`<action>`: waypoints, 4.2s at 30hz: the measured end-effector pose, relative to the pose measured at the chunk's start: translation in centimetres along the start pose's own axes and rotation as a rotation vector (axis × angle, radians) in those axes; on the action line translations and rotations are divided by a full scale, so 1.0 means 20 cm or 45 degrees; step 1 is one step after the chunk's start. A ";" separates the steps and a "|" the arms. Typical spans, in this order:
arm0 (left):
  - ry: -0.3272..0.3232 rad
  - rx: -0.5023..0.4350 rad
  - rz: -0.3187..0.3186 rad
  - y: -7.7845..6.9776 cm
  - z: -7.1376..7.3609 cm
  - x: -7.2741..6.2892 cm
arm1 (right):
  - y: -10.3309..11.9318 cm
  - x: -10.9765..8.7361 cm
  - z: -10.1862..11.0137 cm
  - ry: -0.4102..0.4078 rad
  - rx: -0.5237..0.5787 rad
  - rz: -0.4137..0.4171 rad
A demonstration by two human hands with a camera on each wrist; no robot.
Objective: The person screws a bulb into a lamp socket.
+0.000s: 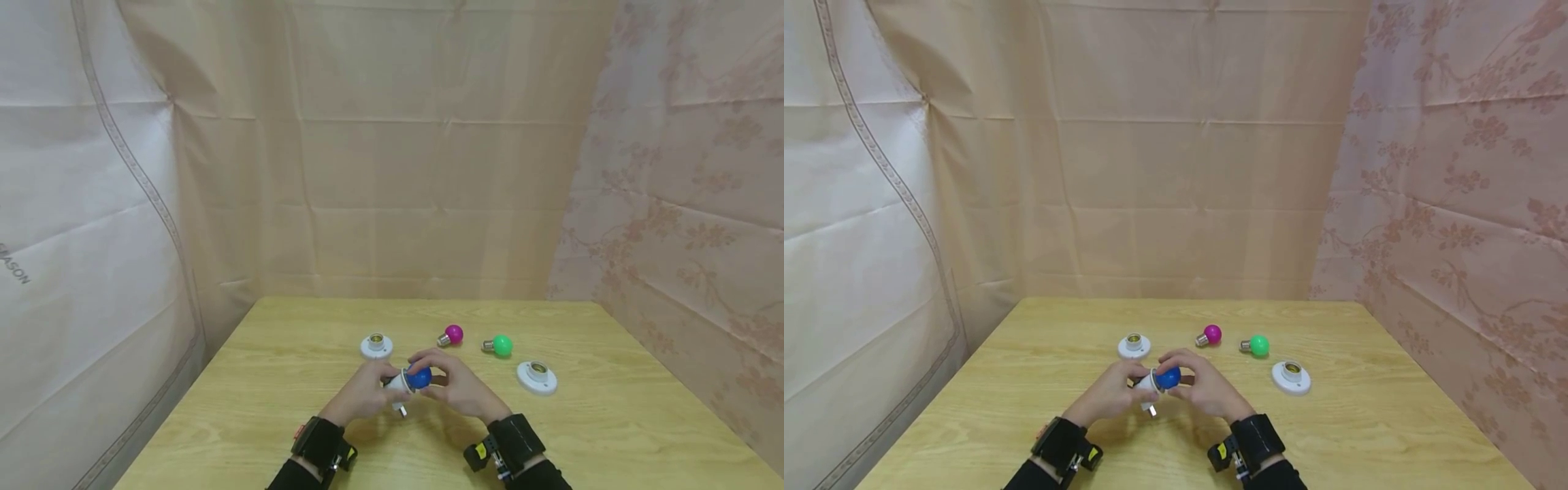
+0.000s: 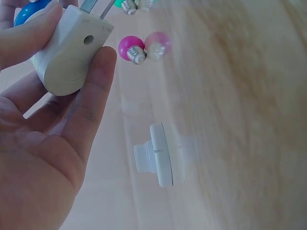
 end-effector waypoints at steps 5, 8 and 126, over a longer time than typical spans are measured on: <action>0.004 0.007 0.016 0.00 0.00 0.00 | -0.01 0.00 0.00 -0.011 0.008 -0.040; 0.004 0.019 0.010 0.00 0.00 0.00 | -0.01 0.00 0.00 -0.015 0.033 -0.055; 0.047 0.207 0.278 0.04 -0.10 0.20 | -0.17 0.10 0.04 -0.167 -0.484 -0.357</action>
Point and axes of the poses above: each hand's wrist, its own x-axis towards the middle knuckle, its own z-axis out of the back of the hand, y = z × x, the point moved 7 cm from there along x, towards the middle knuckle, and after that the axes turned 13 degrees about x, right-handed, at the moved point
